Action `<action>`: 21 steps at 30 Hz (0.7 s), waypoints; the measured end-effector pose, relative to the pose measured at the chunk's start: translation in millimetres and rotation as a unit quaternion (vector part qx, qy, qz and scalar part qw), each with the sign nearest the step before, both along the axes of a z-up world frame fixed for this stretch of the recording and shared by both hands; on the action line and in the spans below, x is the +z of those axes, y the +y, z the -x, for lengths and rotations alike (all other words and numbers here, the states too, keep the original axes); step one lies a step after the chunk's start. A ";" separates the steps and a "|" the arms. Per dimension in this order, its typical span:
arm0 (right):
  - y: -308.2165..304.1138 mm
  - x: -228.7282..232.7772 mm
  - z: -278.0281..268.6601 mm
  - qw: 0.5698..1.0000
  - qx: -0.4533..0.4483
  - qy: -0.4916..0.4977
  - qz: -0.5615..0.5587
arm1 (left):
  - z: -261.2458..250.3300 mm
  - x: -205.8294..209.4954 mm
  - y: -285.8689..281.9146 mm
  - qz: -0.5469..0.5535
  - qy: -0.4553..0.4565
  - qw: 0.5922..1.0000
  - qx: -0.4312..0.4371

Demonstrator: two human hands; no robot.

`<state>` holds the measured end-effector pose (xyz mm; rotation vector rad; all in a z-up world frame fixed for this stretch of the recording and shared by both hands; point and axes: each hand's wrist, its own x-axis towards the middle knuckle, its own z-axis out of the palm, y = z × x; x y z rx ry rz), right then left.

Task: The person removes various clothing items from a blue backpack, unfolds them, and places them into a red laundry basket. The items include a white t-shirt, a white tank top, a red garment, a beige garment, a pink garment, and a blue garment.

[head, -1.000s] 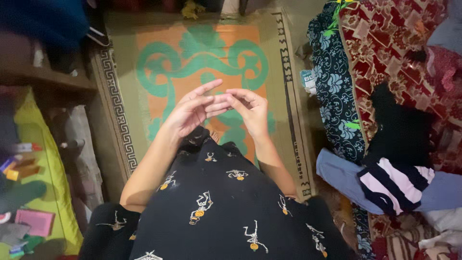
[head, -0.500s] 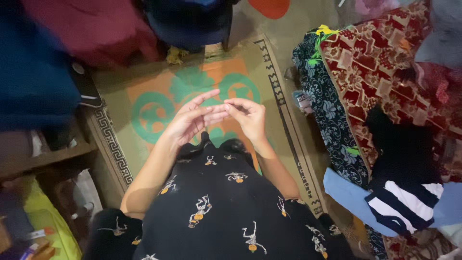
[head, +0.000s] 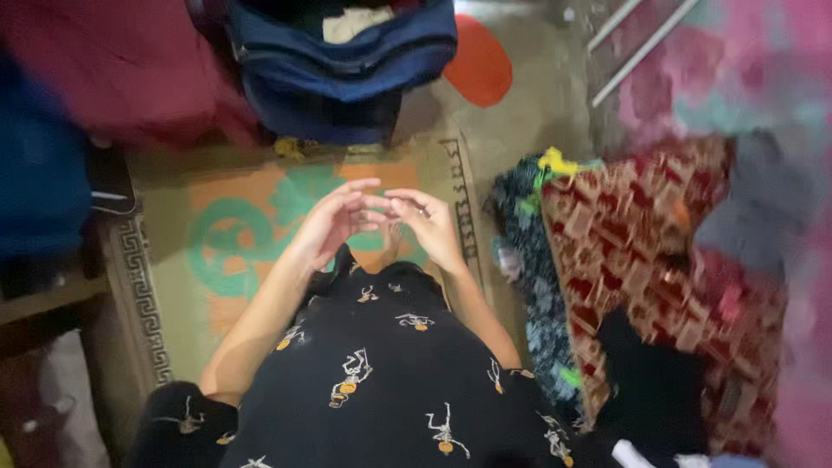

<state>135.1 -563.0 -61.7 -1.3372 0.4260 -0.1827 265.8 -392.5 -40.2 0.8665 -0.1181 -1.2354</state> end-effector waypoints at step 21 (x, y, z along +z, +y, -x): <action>-128.9 -82.1 -244.6 0.980 0.169 0.099 0.034 | -210.7 -112.3 -115.4 -0.123 -0.042 0.981 0.146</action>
